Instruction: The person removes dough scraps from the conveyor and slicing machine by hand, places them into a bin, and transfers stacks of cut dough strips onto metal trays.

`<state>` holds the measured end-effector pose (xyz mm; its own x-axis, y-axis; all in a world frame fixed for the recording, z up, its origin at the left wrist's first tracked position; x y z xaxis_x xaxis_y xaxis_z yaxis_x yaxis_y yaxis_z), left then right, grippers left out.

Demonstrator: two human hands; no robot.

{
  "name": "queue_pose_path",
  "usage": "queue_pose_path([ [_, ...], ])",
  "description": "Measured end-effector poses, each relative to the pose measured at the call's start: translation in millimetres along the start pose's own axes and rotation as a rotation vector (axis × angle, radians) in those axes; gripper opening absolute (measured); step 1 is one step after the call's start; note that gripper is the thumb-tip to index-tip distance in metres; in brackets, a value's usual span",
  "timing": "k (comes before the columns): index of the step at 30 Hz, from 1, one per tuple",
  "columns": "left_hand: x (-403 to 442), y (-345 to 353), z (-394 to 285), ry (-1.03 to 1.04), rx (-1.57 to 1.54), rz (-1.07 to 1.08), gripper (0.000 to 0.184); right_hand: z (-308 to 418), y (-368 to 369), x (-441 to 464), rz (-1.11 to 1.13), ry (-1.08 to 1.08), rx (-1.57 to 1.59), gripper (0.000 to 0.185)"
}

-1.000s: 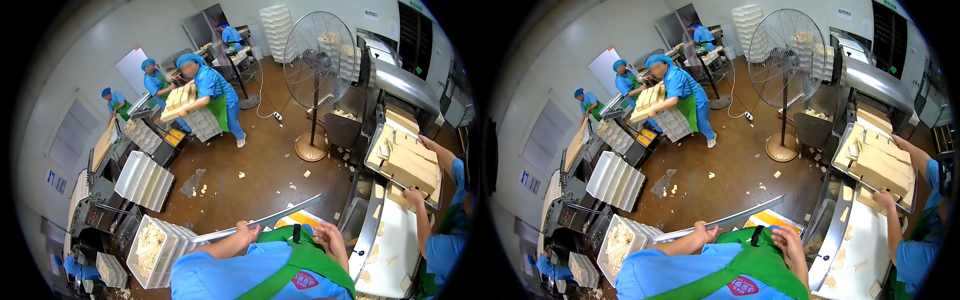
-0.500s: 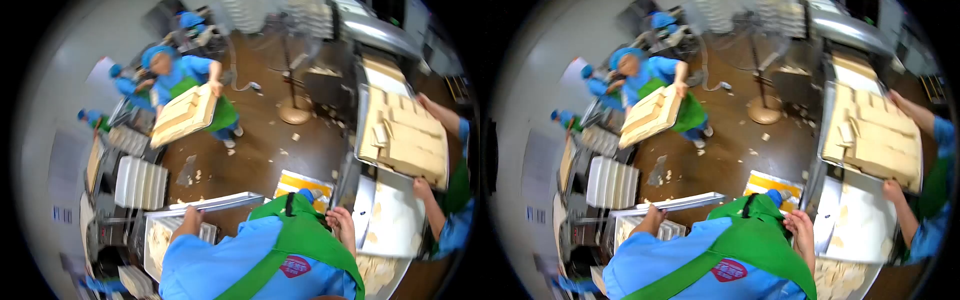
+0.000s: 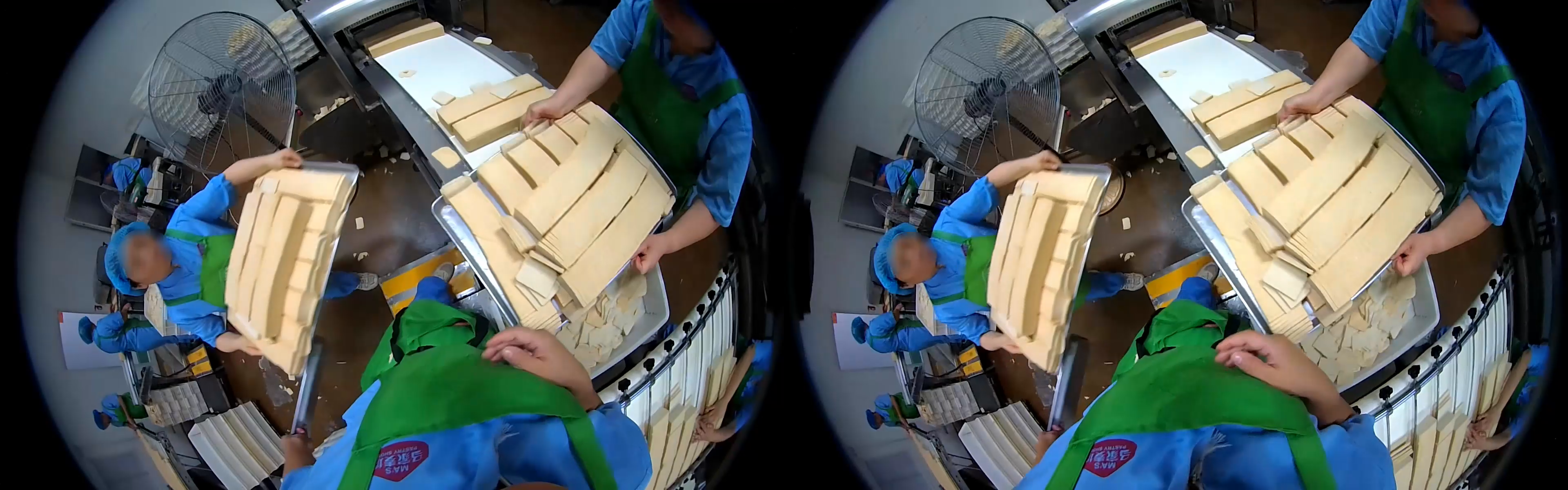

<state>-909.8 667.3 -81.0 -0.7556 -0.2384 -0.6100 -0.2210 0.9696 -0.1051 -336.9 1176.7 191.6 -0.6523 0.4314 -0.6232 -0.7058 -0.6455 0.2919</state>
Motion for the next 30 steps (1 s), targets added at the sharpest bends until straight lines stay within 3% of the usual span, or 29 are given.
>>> queue_pose_path([
  [2, 2.2, 11.2, 14.5, -0.037, -0.017, 0.031, 0.037, 14.6, -17.0, -12.5, -0.254, -0.209, -0.074, 0.025],
  [7, -0.6, 30.7, 37.7, -0.091, -0.064, 0.075, 0.038, -0.9, -30.2, -21.7, -0.418, -0.203, -0.01, 0.027],
  [30, 29.9, 134.8, 20.9, -0.135, 0.107, 0.353, 0.041, -44.4, -54.7, -35.1, -0.51, -0.243, 0.092, 0.023],
])
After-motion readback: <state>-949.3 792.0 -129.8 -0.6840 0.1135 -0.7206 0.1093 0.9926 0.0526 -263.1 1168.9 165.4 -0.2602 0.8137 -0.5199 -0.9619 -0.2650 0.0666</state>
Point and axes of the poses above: each hand's wrist, its own x-axis towards the middle knuckle, its own y-axis out of the palm, z = x × y, the point moved 8 cm from there along x, towards the middle knuckle, and after that the axes turned 14 degrees about y, right-handed, at the moved point
